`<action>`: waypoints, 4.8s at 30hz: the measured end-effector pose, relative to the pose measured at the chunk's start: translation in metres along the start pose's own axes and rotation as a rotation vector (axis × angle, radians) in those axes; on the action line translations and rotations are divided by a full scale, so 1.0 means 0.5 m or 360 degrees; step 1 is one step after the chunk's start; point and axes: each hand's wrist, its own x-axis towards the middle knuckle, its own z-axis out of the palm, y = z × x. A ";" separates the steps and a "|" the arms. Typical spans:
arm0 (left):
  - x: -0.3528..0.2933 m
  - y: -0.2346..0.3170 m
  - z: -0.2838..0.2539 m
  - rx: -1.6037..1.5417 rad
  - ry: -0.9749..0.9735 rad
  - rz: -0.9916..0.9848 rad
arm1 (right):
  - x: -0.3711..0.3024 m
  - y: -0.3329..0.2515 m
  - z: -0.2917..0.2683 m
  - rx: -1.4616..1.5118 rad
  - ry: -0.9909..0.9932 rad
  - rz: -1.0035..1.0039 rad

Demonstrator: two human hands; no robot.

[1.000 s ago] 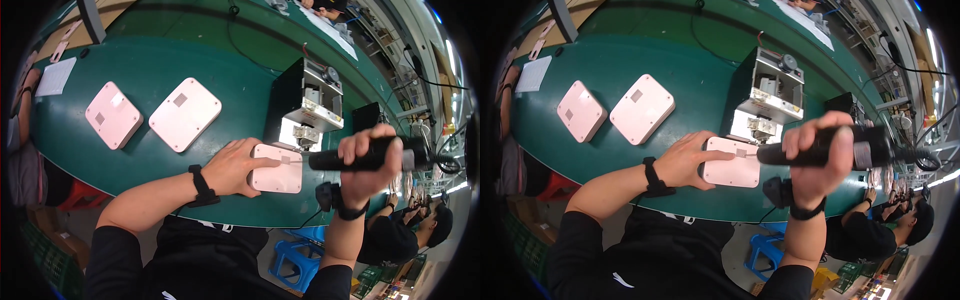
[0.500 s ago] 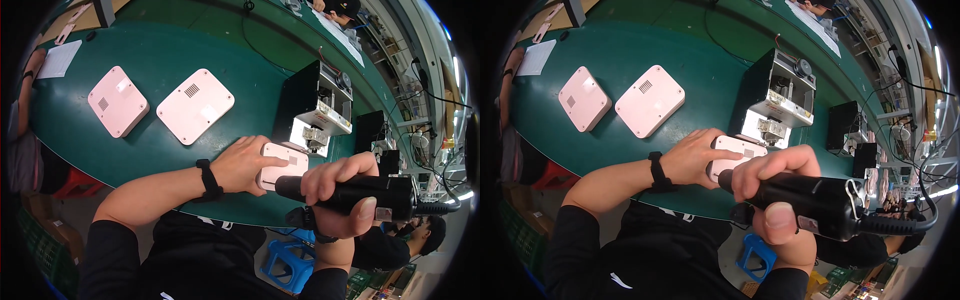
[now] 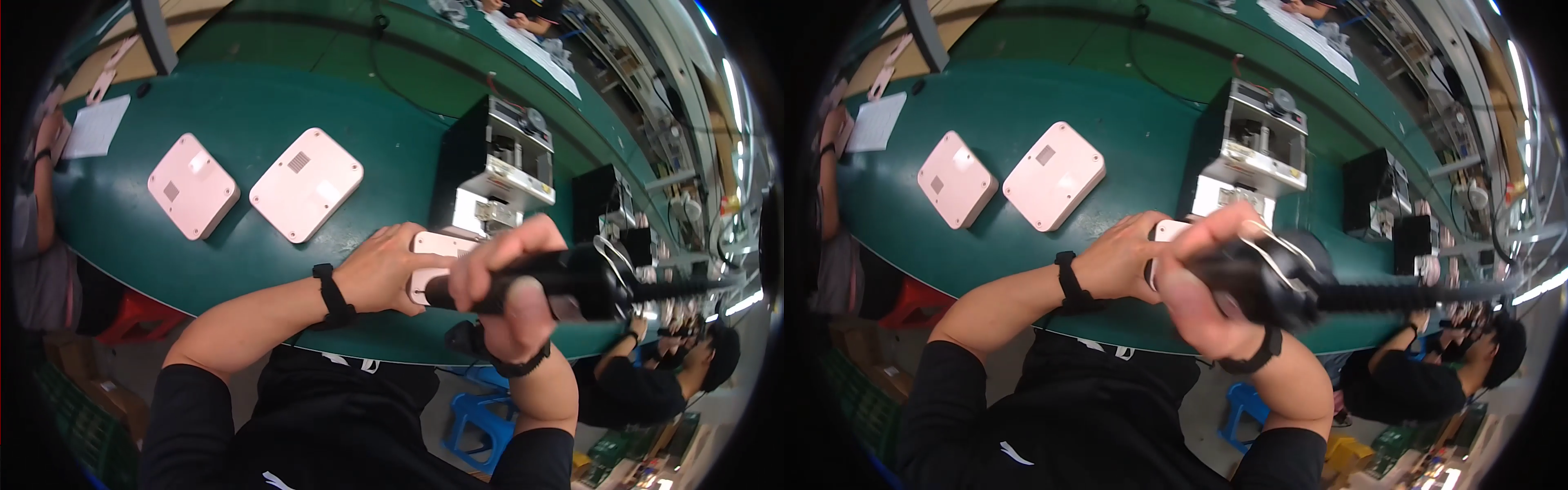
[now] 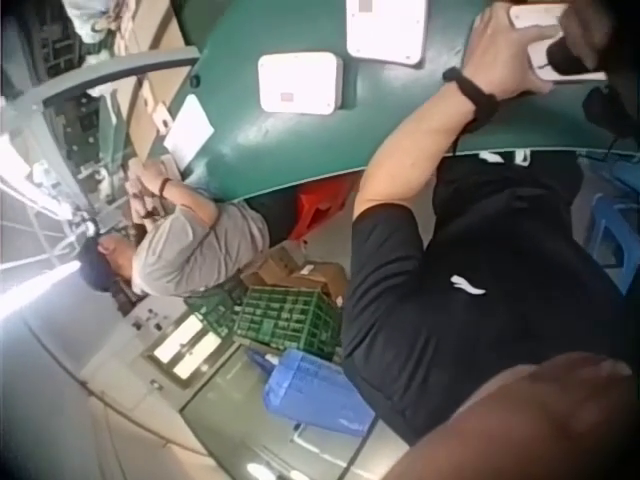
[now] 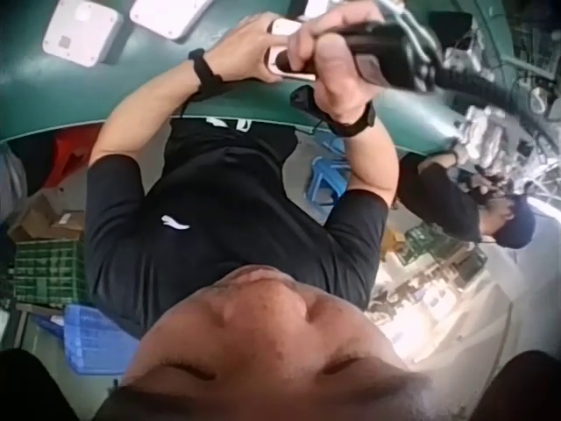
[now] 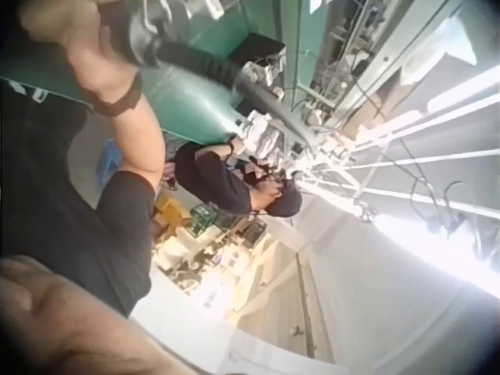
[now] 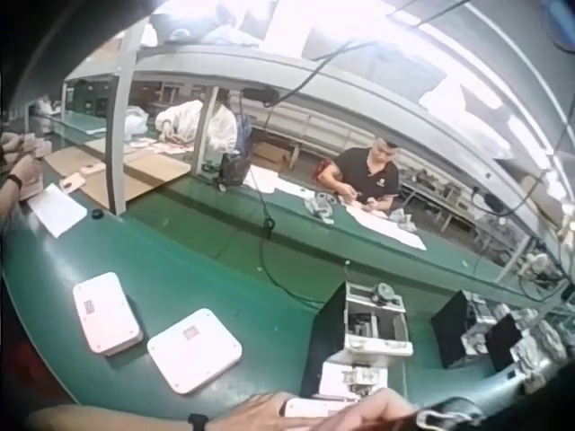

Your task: Assembling small electronic components into plastic housings using an electric screwdriver.

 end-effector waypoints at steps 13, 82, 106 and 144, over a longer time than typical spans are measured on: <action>0.120 0.108 0.088 -0.1415 -0.0935 -0.1269 | -0.299 -0.104 -0.174 0.0745 0.0623 -0.0443; -0.014 0.003 -0.032 -0.0114 -0.0106 0.0068 | 0.053 0.071 -0.145 0.0292 0.0673 -0.0134; 0.032 0.023 0.014 0.0014 -0.0229 0.0074 | 0.102 0.019 -0.148 0.0260 0.0654 -0.0330; 0.021 0.012 0.026 0.0069 -0.0149 0.0113 | 0.109 0.021 -0.142 0.0208 0.0680 -0.0302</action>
